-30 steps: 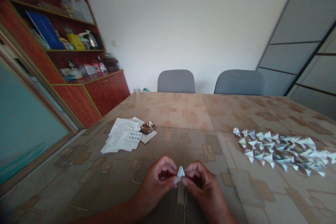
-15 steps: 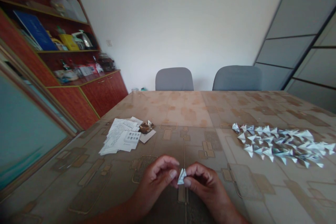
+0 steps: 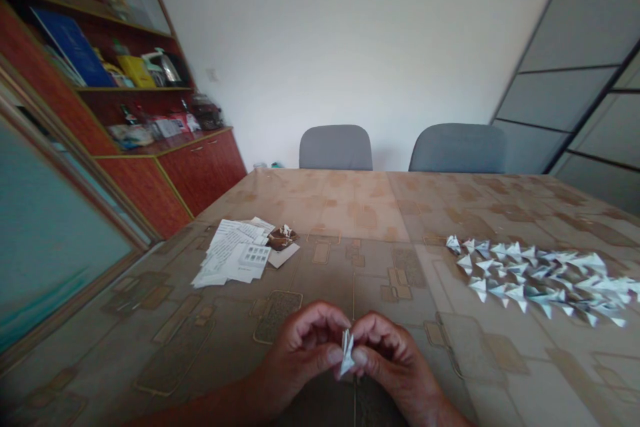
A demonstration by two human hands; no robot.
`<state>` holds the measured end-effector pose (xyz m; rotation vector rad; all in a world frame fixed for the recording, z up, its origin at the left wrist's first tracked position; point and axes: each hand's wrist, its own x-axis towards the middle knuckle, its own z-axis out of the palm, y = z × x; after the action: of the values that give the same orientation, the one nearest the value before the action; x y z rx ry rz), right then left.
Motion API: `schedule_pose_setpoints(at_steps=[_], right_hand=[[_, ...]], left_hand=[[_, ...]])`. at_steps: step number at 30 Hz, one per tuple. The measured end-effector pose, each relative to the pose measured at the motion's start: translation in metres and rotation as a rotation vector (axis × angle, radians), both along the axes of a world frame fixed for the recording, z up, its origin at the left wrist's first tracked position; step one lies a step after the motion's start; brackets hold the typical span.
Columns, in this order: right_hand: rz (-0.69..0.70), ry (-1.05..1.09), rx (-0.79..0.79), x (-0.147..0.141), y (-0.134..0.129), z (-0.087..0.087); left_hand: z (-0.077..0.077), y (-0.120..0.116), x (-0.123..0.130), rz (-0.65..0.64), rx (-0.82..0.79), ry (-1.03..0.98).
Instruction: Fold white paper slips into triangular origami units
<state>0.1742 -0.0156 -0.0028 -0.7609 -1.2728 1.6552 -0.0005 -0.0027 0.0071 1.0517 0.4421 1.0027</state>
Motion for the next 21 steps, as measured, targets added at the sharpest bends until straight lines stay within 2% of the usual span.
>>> schedule_pose_setpoints(at_steps=[6,11,21], right_hand=[[0.020,0.050,-0.003,-0.0013,0.0003,0.0016],[0.017,0.053,-0.006,-0.0026,-0.0006,0.0035],[0.019,0.100,-0.006,-0.0032,-0.0003,-0.0024]], left_hand=[[-0.0005,-0.0010,0.0015,0.002,-0.011,-0.027],[0.0003,-0.0027,0.0029,0.072,-0.018,-0.044],[0.0017,-0.0044,0.0050,0.042,0.025,-0.088]])
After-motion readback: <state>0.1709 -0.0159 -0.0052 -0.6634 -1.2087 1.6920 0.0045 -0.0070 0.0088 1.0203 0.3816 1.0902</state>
